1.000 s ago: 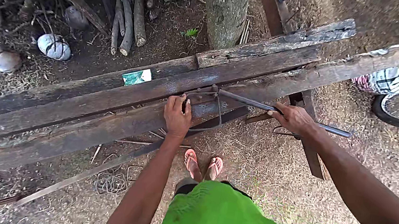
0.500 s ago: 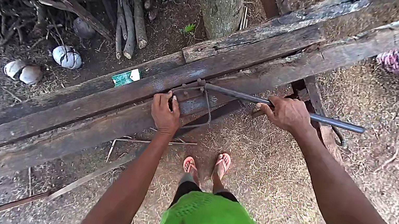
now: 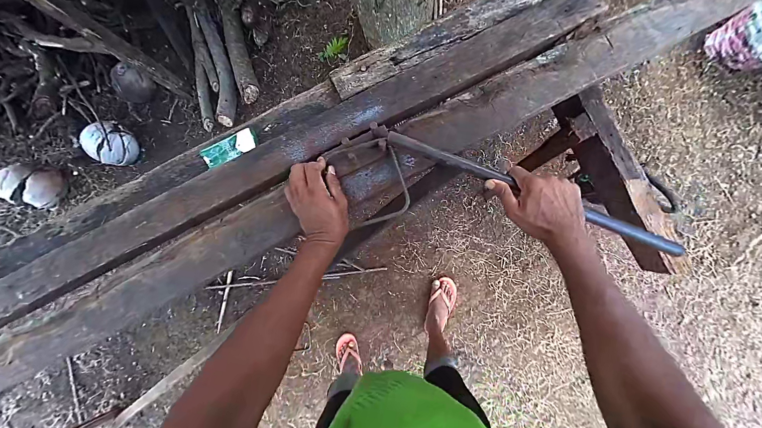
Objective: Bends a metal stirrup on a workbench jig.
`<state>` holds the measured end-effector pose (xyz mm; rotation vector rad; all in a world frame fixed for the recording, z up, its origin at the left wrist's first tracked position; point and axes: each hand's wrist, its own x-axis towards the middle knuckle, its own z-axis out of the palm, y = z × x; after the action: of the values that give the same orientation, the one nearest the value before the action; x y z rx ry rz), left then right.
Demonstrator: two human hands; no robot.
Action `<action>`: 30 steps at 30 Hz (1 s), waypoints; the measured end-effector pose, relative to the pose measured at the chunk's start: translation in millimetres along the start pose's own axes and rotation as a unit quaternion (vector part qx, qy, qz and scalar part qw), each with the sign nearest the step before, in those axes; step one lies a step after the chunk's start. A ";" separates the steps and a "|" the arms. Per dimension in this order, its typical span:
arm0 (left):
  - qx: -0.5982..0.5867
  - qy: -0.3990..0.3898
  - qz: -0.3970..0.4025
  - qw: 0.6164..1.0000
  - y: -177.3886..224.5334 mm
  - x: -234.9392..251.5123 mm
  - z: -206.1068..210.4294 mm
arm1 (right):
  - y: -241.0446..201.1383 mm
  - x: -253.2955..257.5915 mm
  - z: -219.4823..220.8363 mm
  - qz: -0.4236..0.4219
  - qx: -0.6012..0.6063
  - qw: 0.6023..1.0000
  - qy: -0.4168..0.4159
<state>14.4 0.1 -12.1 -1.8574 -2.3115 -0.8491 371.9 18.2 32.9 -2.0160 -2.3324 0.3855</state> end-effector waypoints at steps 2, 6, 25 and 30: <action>0.005 -0.002 -0.003 1.000 3.2 1.6 -0.9 | -20.6 -26.2 12.3 0.058 0.020 0.998 0.010; 0.007 -0.030 -0.010 0.999 7.8 5.9 -6.6 | -107.5 -85.6 38.3 0.222 0.078 0.971 0.030; -0.018 0.011 0.029 0.999 -3.9 4.2 -0.3 | -44.3 -69.3 11.1 -0.022 0.111 0.986 -0.124; -0.022 0.022 0.022 0.999 -1.6 2.5 0.1 | -21.1 -67.4 17.3 -0.042 0.094 0.992 -0.078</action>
<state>12.2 2.2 -11.8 -1.8795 -2.2345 -0.9336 358.8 -53.3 29.7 -1.8582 -2.3535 0.7528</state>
